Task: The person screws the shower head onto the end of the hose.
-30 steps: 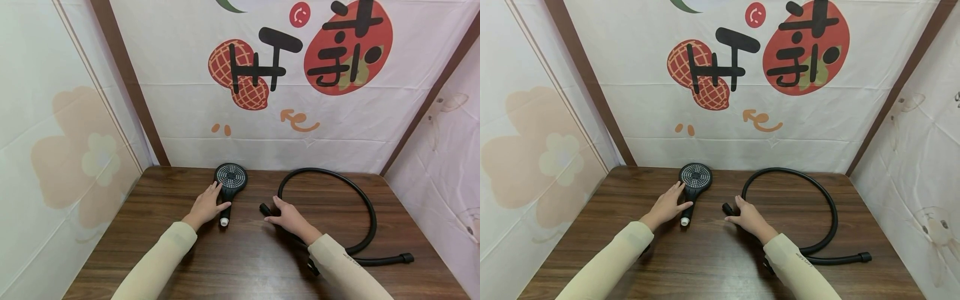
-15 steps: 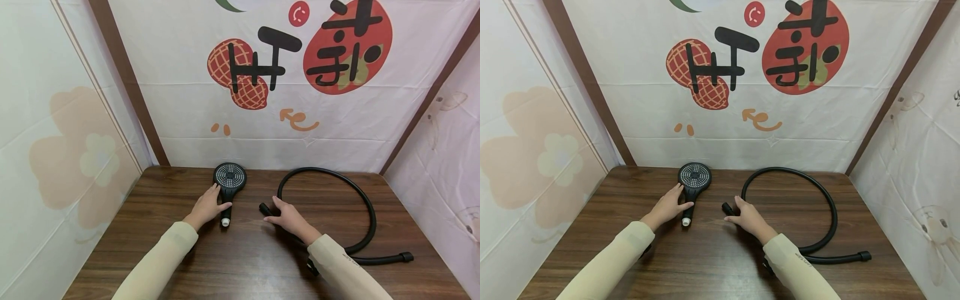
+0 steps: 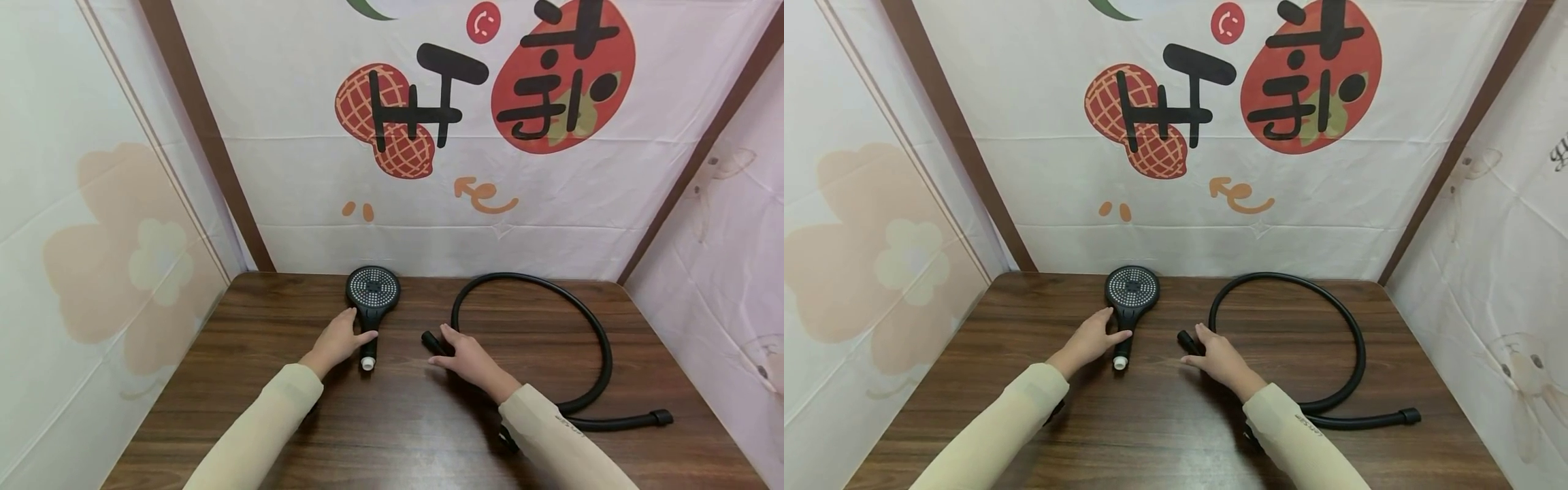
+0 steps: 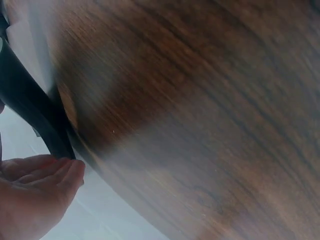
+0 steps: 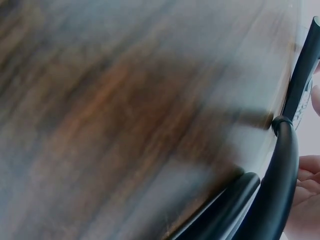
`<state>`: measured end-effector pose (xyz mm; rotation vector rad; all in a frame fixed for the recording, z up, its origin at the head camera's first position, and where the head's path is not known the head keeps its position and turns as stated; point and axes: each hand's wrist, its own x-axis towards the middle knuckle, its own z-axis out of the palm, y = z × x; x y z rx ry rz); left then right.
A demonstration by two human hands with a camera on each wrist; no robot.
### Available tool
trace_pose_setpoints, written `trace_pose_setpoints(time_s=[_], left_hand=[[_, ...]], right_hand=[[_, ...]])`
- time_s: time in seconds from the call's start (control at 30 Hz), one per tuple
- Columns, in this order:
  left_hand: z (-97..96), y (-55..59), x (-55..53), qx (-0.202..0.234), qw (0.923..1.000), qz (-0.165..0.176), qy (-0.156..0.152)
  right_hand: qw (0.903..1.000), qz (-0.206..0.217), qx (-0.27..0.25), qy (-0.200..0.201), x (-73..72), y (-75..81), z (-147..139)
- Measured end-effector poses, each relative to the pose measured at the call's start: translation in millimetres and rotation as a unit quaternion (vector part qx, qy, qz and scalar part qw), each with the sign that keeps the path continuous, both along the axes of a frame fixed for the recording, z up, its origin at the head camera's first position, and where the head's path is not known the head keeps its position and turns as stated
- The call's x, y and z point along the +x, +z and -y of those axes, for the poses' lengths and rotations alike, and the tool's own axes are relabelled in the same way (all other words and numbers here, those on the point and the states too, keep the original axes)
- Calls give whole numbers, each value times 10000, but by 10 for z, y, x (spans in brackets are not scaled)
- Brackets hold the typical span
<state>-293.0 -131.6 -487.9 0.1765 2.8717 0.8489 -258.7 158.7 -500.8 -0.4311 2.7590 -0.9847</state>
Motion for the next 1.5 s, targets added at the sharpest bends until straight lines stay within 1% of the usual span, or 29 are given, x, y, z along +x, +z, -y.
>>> trace_pose_setpoints(time_s=[0.23,0.53,0.77,0.93,1.1,1.33,1.5], left_hand=[[-5,-24,2,-15,10000,-39,80],[-12,4,2,163,9997,59,166],[-10,-12,-11,262,9992,170,261],[-3,-22,-5,339,9987,178,334],[-5,-35,15,483,9982,95,352],[-32,-64,17,582,9970,87,502],[-40,-63,23,615,9962,152,591]], right_hand=[[9999,6,63,-130,18,0,32],[9997,-183,145,-114,18,-17,45],[9990,-340,284,-106,0,-30,45],[9993,-312,191,-93,9,-48,59],[9995,-295,110,-102,28,-56,73],[9983,-460,323,-131,63,-8,110],[9969,-560,517,-168,63,-24,129]])
